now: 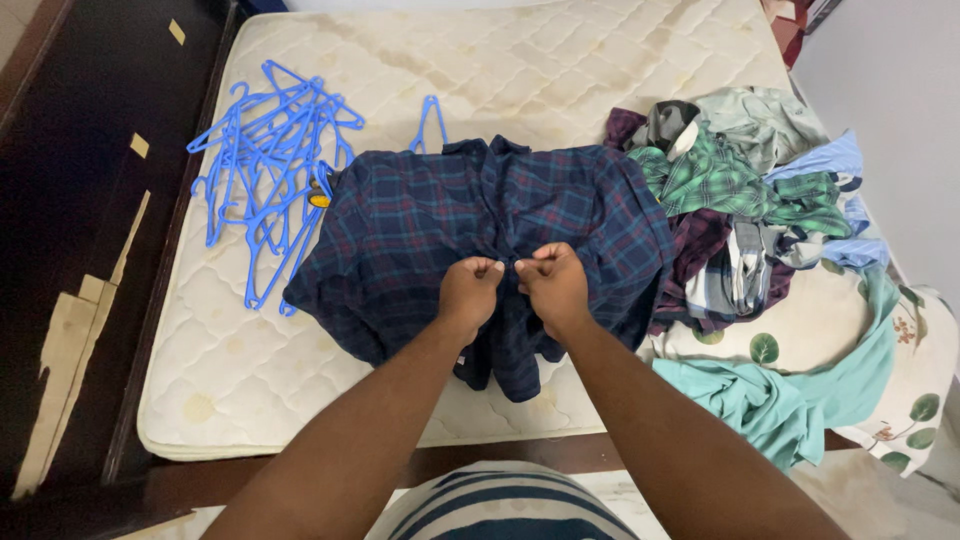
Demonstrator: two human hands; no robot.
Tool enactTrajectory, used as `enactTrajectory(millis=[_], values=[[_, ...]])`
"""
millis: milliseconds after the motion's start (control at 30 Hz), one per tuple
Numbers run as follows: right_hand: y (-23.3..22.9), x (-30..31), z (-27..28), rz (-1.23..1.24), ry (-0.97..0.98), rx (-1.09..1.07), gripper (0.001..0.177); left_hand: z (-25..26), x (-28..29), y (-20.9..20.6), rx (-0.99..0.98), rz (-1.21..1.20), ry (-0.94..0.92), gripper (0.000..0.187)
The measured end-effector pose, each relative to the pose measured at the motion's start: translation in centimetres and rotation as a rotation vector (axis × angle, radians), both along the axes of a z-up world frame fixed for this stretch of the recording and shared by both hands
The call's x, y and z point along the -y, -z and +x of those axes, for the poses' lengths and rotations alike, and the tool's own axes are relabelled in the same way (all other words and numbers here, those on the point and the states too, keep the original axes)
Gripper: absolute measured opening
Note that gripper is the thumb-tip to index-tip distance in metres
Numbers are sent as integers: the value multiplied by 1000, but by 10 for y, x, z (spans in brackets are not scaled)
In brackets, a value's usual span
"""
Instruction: The person picks up a dark plaid shirt from a pile of clothes on a bed, places it on a blue plastic hanger, and buttons the shirt while it is on the hanger. The shirt remains on the hanger at the end of the clip.
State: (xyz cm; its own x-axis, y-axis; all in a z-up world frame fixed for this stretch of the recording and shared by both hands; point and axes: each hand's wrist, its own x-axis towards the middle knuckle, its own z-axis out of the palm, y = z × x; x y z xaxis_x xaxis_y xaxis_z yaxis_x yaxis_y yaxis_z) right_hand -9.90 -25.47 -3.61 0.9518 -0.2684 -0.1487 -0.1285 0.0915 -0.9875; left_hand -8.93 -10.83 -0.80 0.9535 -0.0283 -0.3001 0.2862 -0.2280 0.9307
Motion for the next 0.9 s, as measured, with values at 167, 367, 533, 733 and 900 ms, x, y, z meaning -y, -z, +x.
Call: enactTrajectory(millis=[167,367,533,733,900], values=[[-2,-1,2,-19,6,-19,30,-1,0,3,-18,-9,23,22],[-1,0,4,-3,-51,-31,27,0,0,2,36,99,-30,24],[7,1,4,54,-101,-6,25,-1,3,-1,-3,107,-75,25],[-3,0,6,103,-129,-36,27,2,4,4,11,40,-123,26],[-23,-12,2,-277,-75,57,31,4,-1,9,35,22,-117,27]])
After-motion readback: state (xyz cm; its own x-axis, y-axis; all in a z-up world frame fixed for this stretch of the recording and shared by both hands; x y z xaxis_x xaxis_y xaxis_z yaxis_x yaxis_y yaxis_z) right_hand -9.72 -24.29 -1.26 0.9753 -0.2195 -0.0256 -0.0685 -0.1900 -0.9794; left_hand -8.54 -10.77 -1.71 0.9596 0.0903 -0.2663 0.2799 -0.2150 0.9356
